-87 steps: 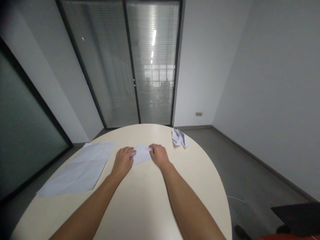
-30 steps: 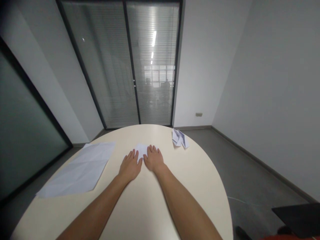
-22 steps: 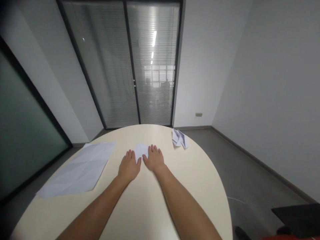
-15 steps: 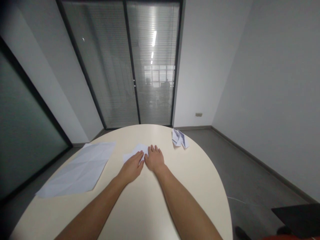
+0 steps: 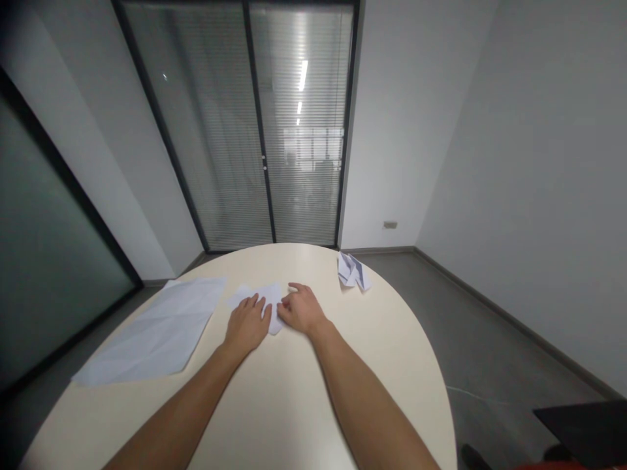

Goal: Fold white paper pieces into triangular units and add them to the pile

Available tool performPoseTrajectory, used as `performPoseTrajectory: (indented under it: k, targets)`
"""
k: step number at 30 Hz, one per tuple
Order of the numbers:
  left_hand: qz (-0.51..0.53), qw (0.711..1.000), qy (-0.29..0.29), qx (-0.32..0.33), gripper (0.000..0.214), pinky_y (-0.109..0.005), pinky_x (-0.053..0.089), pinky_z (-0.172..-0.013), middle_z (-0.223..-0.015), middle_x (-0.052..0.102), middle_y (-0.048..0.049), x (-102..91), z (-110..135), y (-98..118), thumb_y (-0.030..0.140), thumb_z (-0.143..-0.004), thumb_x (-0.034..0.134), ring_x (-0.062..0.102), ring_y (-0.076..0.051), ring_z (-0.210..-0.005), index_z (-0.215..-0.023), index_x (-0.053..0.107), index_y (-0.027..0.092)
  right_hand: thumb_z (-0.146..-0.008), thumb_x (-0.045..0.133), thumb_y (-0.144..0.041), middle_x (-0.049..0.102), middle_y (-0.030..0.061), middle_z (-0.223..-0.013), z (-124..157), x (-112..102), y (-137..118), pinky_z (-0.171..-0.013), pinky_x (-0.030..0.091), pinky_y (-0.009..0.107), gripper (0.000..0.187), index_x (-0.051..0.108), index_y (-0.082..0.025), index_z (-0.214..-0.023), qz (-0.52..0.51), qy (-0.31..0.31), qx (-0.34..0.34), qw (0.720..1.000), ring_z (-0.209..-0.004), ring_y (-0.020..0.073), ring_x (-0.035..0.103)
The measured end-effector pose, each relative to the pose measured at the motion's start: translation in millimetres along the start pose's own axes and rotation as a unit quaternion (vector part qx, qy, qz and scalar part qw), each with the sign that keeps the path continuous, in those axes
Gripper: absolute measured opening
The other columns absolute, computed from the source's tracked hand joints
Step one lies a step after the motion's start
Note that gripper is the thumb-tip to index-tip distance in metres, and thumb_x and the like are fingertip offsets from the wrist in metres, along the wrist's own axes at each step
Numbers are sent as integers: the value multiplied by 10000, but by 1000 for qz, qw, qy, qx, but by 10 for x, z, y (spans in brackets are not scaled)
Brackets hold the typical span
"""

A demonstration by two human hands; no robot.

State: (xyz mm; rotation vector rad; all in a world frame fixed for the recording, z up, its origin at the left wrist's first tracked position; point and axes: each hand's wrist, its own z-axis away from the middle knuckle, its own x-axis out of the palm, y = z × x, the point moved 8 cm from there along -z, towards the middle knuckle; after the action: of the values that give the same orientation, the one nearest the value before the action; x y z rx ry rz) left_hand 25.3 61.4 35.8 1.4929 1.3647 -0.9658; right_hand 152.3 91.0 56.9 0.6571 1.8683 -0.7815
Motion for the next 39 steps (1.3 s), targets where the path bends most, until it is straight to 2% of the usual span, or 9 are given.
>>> performPoseTrajectory:
  k: [5,10,14,17,24,28,34,37,39]
  targets:
    - [10,1000,7,-3,505,-439,444,-1054,-1408,607,-168,3,0,-40,431,-1026,365,558,-308,-1269,-1323,656,145,-999,449,-314,787,54,-874,6,6,15,-1086,390,309,397,785,-218,-811,-36,6,-3,999,-1320,206,544]
    - [34,998,-9,45,530,-455,393,-1126,-1476,555,-177,113,-10,-5,437,-977,469,514,-312,-1338,-1392,595,132,-990,478,-284,727,51,-1259,-16,75,53,-1153,350,357,344,725,-224,-1222,-57,28,-13,998,-1311,201,552]
    - [59,991,-32,115,518,-438,346,-1177,-1513,530,-150,182,1,85,410,-983,455,494,-278,-1383,-1417,570,150,-1002,483,-371,567,83,-1484,-1,216,103,-1193,290,467,433,594,-230,-1396,-34,-22,20,999,-1424,250,440]
    - [69,990,-35,122,522,-441,336,-1187,-1513,528,-160,166,16,103,408,-989,450,485,-278,-1392,-1418,564,132,-1007,466,-377,495,104,-1543,22,240,154,-1178,289,509,450,551,-210,-1416,-6,-43,81,996,-1455,284,385]
    - [72,987,-29,142,443,-410,378,-1153,-1447,591,-125,85,31,158,348,-978,475,519,-265,-1328,-1357,618,171,-1021,427,-355,604,130,-1424,29,169,193,-1129,346,435,386,646,-171,-1279,37,-18,130,991,-1409,300,425]
    - [69,989,-27,130,442,-432,375,-1154,-1451,595,-110,116,7,139,293,-972,462,534,-262,-1319,-1374,611,184,-1033,390,-392,476,141,-1553,60,237,291,-1172,279,511,496,527,-150,-1444,37,-34,166,985,-1499,332,288]
    - [59,992,-21,113,463,-431,379,-1157,-1481,567,-131,146,-7,103,291,-989,430,515,-263,-1350,-1400,591,149,-1050,328,-410,280,102,-1663,88,296,268,-1212,153,592,568,372,-186,-1571,21,-72,139,987,-1556,353,121]
    - [56,992,-21,114,469,-424,374,-1162,-1489,557,-142,139,-6,102,297,-999,417,512,-261,-1356,-1407,582,136,-1059,304,-395,305,66,-1658,68,298,166,-1221,163,563,535,402,-230,-1558,8,-88,77,993,-1554,323,155]
    - [56,992,-19,114,465,-429,373,-1162,-1484,561,-144,136,-5,104,299,-1000,420,516,-263,-1350,-1403,584,135,-1058,303,-391,312,62,-1655,65,319,167,-1218,183,548,537,383,-239,-1567,6,-100,81,992,-1543,316,202]
